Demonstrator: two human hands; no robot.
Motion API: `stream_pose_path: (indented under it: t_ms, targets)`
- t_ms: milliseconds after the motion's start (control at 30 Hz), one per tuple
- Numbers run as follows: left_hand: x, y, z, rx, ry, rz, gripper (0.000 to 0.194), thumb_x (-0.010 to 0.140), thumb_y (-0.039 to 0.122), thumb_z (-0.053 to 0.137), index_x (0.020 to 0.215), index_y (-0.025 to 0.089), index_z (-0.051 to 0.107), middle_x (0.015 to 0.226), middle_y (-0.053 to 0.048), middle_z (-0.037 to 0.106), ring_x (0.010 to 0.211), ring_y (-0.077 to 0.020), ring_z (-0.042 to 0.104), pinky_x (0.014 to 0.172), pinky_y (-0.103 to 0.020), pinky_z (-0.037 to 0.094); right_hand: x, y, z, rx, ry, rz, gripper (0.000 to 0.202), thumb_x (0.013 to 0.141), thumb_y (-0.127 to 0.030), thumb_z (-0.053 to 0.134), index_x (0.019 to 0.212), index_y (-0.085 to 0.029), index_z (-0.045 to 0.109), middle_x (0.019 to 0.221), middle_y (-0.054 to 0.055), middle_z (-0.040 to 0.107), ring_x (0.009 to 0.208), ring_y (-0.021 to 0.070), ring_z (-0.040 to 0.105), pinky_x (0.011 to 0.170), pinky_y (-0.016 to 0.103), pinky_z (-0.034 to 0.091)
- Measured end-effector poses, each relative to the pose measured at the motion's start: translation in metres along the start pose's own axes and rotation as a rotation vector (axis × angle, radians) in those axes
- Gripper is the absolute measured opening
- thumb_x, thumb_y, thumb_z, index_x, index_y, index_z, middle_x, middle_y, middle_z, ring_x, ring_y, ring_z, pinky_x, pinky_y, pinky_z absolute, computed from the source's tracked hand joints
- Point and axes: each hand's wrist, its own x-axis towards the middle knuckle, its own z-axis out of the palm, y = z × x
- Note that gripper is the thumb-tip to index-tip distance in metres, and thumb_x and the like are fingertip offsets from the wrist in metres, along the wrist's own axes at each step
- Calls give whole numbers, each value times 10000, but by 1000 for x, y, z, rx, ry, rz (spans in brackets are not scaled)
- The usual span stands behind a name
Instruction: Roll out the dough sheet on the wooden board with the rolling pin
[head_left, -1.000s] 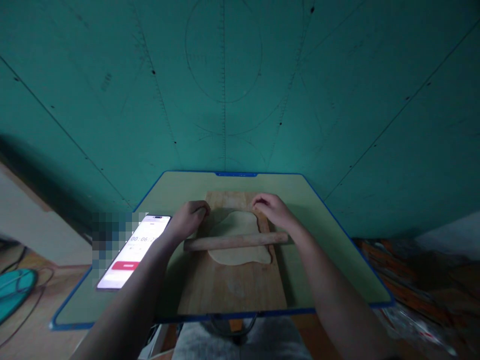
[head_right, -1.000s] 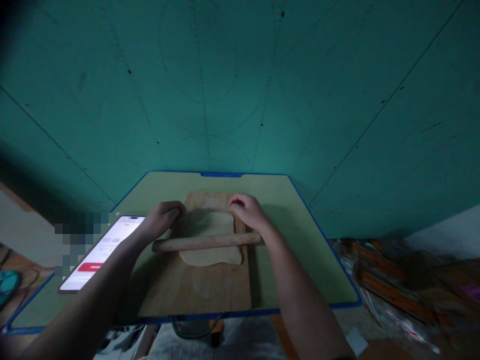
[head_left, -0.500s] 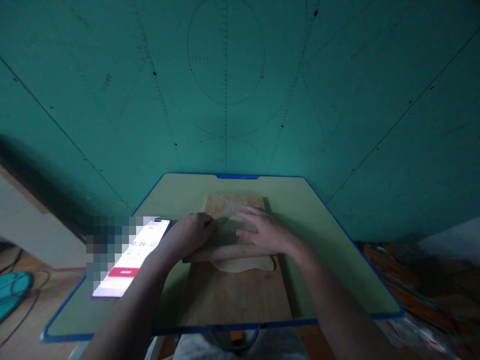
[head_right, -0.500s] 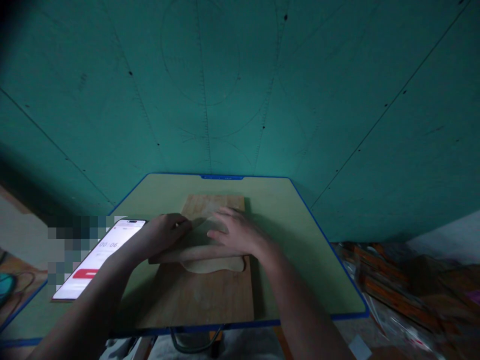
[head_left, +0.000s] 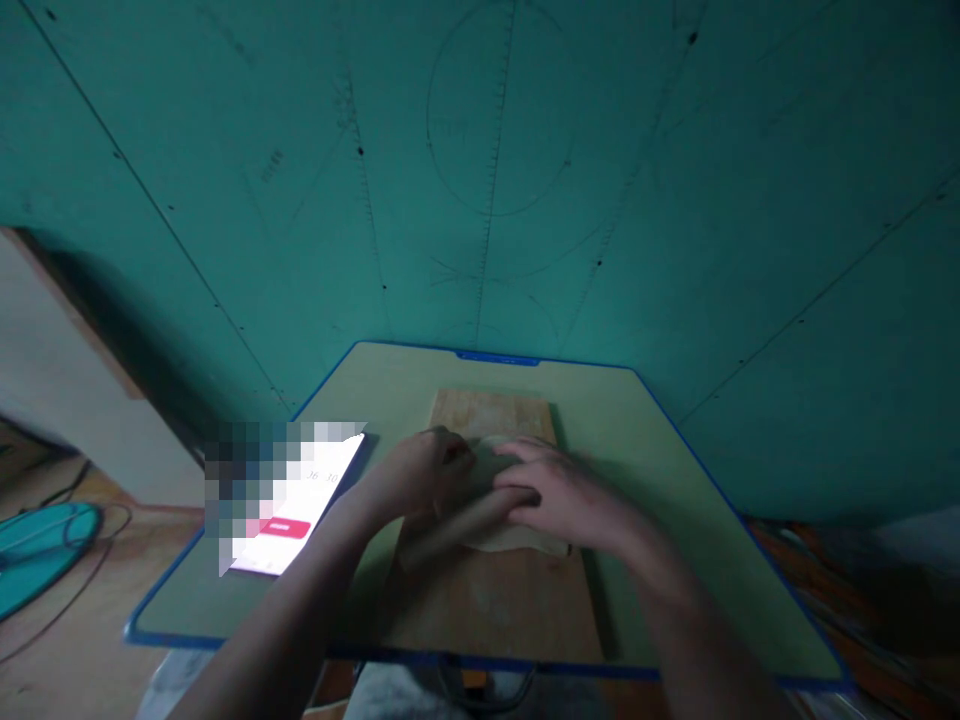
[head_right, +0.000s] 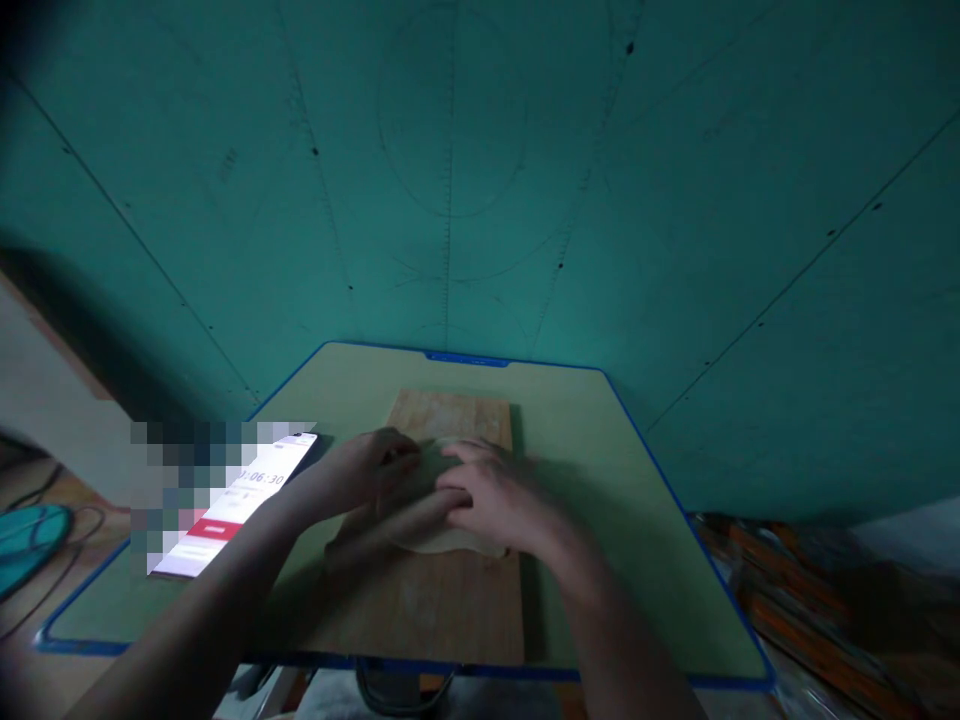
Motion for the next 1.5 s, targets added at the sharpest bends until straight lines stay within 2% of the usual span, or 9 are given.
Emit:
stream_pose_path:
  t_ms: [133,367,500,767,867,967,1067,1267,1500]
  targets:
    - [8,2,0,85,11,-48,246,889,219,532,680,199,660,809,-118,712,697,-218,649,622,-286,370,-2,20,-23,-1,82,124,266,755,-22,639,847,-253,733,914,1,724,891,187,652,772,288,430]
    - [11,16,4,252,19,-200,242,917,260,490,765,176,659,843,-200,724,771,-310,700,639,-328,412,-12,65,-41,-75,274,489,109,753,-183,741,673,-210,672,701,21,662,638,170,557,560,277,296]
    - [14,20,13,337,30,-276,286,928,358,503,895,147,695,949,-248,737,873,-354,719,701,-360,467,-12,72,-36,-41,290,680,55,787,-240,735,773,-213,689,752,45,686,630,177,582,542,280,303]
    - [13,33,16,436,-1,-230,333,970,338,440,975,151,715,1062,-205,740,977,-339,721,755,-366,501,-11,84,-31,-96,275,759,180,793,-220,723,972,-211,706,963,101,740,852,252,682,653,294,415]
    - [9,37,16,447,22,-146,314,1008,330,413,1006,190,694,1090,-144,742,986,-283,719,780,-335,495,-3,77,-28,-123,367,662,274,848,-275,695,1113,-205,688,1124,125,718,1021,270,674,796,325,481]
    - [5,36,19,446,47,-107,338,1042,347,370,1035,185,667,999,-131,757,914,-261,731,747,-318,491,10,61,-18,-60,471,356,279,918,-274,614,1182,-201,667,1207,117,695,1140,244,642,949,354,489]
    - [3,32,24,441,68,-60,315,1049,339,373,1051,173,640,973,-134,756,888,-254,733,725,-304,481,19,39,-2,-3,423,162,294,968,-263,539,1232,-248,668,1253,72,704,1240,229,607,1085,408,434]
    - [-1,24,27,412,131,81,277,1049,340,374,1060,176,597,909,-106,738,781,-214,712,632,-272,436,25,12,10,113,208,114,444,912,-39,475,1215,-273,700,1286,32,710,1206,173,650,1070,331,460]
    - [0,31,22,334,183,100,213,1005,294,436,906,195,596,847,-84,712,699,-187,644,603,-272,360,17,5,-7,-27,209,122,163,968,-201,612,899,-256,750,982,15,760,1010,194,714,1091,407,405]
